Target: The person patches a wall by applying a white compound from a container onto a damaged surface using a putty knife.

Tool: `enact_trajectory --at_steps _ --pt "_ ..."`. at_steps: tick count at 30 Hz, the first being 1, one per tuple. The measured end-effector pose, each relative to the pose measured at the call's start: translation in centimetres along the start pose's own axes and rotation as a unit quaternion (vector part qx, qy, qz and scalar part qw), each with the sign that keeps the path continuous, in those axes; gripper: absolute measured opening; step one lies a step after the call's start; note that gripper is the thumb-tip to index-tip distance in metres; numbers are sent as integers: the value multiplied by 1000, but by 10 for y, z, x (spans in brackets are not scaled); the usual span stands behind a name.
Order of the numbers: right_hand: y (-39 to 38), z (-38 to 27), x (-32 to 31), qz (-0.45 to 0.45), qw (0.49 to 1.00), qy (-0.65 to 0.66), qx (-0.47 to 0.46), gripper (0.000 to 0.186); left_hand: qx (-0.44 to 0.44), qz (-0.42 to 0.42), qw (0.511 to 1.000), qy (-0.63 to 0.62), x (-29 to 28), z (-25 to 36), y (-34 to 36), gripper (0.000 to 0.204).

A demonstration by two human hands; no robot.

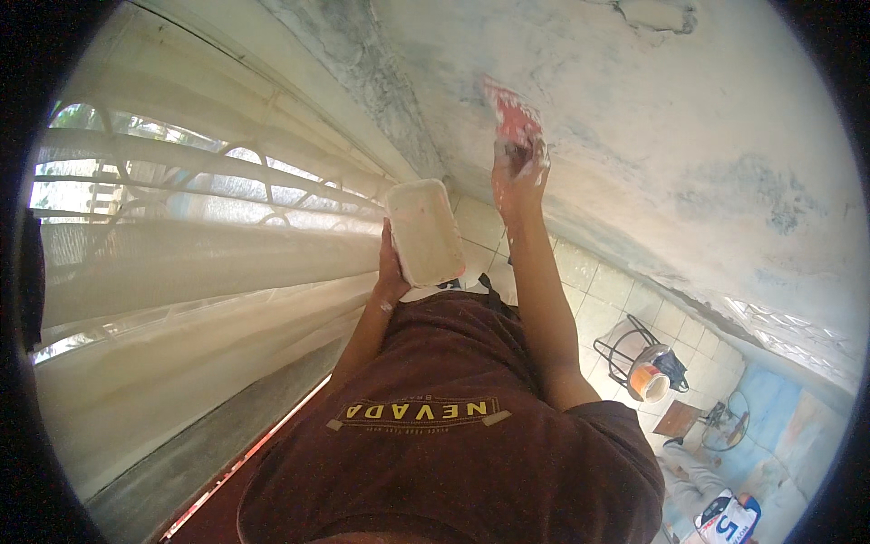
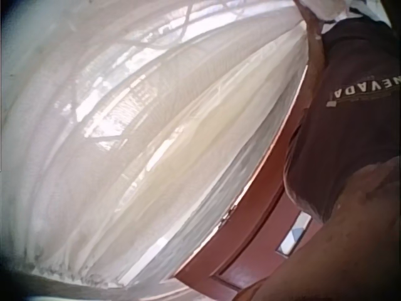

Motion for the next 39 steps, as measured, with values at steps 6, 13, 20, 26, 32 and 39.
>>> enact_trajectory --at_steps 6,13,20,26,32,39 --pt "56 84 -124 -21 959 -280 -22 16 10 11 1000 -8 -11 -2 3 71" --pt "115 158 -20 90 858 -482 -155 14 2 49 999 2 -23 -9 11 69" --pt "5 120 66 -73 813 -515 -261 20 -2 82 997 6 -29 -11 7 70" --pt "18 55 -51 -62 682 -720 -112 16 -9 67 998 -20 -44 -10 2 67" --pt "73 48 -108 -210 353 -888 -206 18 -10 48 999 0 -28 -8 7 68" --pt "67 10 -22 -102 363 -863 -335 16 -45 30 999 -5 -21 -8 11 69"
Point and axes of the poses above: each hand's wrist, its own y-axis towards the middle knuckle, its own x-axis out of the palm, z = x × y, the point moved 3 cm from there along y, towards the middle knuckle, and after that the axes turned 3 degrees about z, right-handed, at the moved point
